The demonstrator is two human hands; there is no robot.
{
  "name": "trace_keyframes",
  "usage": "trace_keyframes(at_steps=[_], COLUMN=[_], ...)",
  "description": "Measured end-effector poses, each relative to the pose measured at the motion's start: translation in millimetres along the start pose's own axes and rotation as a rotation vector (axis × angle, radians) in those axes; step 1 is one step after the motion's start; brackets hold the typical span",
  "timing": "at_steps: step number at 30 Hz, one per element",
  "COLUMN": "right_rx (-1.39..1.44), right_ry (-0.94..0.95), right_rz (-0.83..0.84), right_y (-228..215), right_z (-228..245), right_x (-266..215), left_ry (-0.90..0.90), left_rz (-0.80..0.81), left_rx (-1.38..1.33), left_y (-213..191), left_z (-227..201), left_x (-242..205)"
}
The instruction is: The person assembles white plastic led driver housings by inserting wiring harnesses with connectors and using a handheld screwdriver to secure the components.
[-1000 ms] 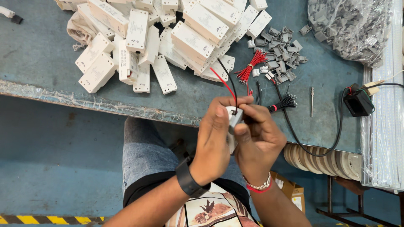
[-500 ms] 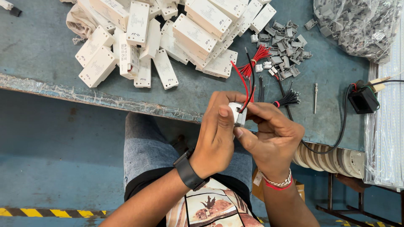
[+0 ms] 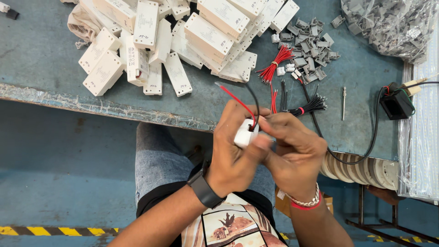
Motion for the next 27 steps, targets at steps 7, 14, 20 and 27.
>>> trace_keyframes(at_steps=[7,14,20,27], right_rx=[0.352,0.355,-0.013,-0.211], right_ry=[0.108,0.394,0.154,0.147], right_rz=[0.075,0.092,-0.073,-0.180], right_y=[-6.1,3.2,0.9,-4.1], right_z=[-22.4,-43.7,-21.3,-20.5], right_x=[4.9,0.0,-17.7,-19.6], left_ry=[0.079,0.258,0.071,0.017], left_rz=[0.098,0.086,0.082,0.098], left_rx=[0.167,0.355,0.049,-0.028], left_y=[6.9,12.2,20.1,26.5], left_z=[-19.1,-50.3,-29.6,-22.1], left_x=[3.4,16.3,11.6,4.9])
Point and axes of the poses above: each hand's wrist, its own x-axis towards the middle knuckle, its own y-axis out of the palm, z = x × y, the point moved 10 cm from there along x, towards the middle knuckle, and after that the axes turned 6 degrees about y, right-handed, at the moved point
